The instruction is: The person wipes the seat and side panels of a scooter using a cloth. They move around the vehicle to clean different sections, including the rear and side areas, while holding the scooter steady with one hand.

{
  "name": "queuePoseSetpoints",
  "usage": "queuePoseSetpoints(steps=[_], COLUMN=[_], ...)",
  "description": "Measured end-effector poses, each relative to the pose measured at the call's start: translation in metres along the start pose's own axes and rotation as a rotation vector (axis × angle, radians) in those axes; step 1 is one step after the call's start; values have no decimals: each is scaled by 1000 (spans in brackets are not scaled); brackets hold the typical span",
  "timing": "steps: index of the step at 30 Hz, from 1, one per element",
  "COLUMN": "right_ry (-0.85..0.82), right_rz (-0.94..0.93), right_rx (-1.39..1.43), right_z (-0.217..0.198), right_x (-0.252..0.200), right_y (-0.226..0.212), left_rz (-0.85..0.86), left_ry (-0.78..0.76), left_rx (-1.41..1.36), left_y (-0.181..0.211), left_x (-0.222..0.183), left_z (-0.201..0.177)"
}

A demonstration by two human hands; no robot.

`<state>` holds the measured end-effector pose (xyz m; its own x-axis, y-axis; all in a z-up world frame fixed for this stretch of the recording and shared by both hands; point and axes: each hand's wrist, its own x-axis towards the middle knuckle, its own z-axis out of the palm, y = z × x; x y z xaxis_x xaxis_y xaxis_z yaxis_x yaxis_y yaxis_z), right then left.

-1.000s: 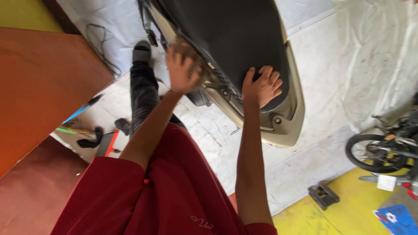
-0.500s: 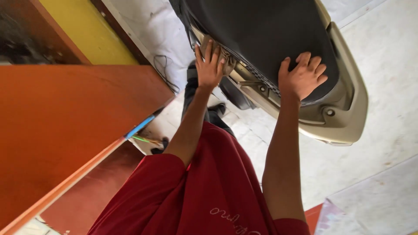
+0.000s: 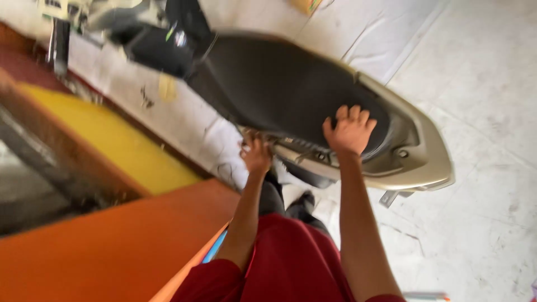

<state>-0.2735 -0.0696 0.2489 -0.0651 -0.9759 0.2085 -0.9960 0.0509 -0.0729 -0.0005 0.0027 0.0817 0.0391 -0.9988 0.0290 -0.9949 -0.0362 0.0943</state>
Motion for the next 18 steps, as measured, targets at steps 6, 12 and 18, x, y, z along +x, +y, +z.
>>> queuePoseSetpoints(steps=[6,12,18], right_ry=[-54,-30,7], right_rz=[43,75,81], right_rx=[22,57,53], right_z=[-9,-10,-13], right_x=[0,10,9], right_y=[-6,-6,-9], left_rz=[-111,106,-147], left_ry=[9,107,251], left_rx=[-521,-502,-661], left_y=[-6,53,-38], left_x=[7,-16,44], left_z=[-4,-26,-12])
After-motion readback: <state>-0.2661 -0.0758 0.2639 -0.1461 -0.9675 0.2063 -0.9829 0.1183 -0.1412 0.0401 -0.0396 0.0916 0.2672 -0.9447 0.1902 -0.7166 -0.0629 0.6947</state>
